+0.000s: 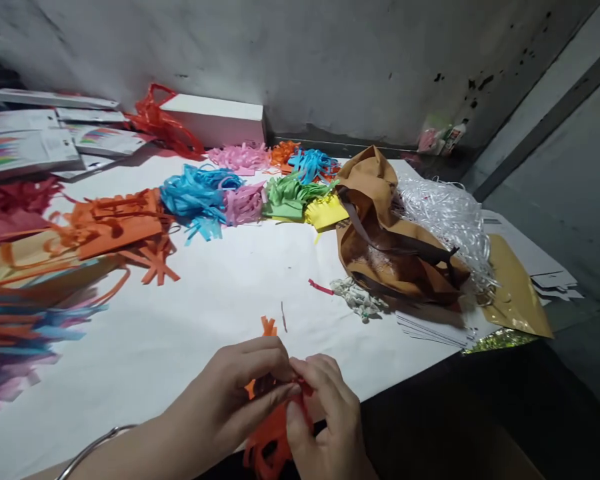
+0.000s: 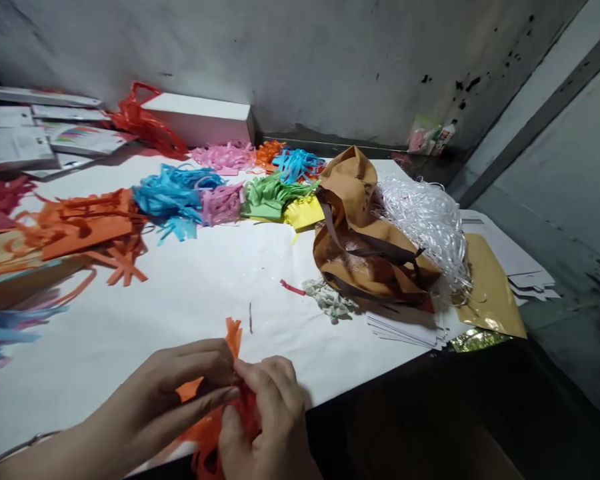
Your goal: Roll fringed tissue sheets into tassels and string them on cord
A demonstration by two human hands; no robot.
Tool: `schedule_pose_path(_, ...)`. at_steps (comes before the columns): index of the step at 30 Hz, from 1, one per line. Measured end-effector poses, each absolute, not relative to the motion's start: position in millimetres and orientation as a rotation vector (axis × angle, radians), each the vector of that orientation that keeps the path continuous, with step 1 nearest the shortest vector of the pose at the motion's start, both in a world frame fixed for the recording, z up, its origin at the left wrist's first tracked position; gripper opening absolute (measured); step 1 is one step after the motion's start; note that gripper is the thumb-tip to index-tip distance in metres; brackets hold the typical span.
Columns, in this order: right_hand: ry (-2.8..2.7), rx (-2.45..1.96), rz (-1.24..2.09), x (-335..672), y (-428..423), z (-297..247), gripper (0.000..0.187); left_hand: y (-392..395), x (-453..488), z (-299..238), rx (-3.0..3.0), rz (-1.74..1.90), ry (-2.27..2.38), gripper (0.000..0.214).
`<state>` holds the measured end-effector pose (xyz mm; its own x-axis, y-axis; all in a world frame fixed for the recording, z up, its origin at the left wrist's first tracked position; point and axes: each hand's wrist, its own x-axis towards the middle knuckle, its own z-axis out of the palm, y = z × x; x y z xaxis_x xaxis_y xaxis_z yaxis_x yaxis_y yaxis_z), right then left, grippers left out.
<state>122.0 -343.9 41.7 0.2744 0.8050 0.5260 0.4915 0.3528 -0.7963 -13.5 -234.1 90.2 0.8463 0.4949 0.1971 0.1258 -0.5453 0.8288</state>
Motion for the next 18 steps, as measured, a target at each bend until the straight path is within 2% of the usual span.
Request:
schedule_pose_path(4, -1.250, -1.415, 0.415, 142, -347, 31, 0.022, -229, 23, 94, 2.106, 0.458, 0.507, 0.025)
schedule_pose_path(9, -1.140, -1.539, 0.319, 180, -352, 19, 0.026, -210, 70, 101, 2.121, 0.296, 0.393, 0.025)
schedule_pose_path(13, -1.048, -1.531, 0.286, 206, -348, 16, 0.022, -172, 128, 99, 2.289, 0.417, 0.300, 0.023)
schedule_pose_path(18, -1.138, -1.528, 0.284, 212, -340, 8, 0.022, -131, 212, 72, 2.510, 0.465, 0.348, 0.017)
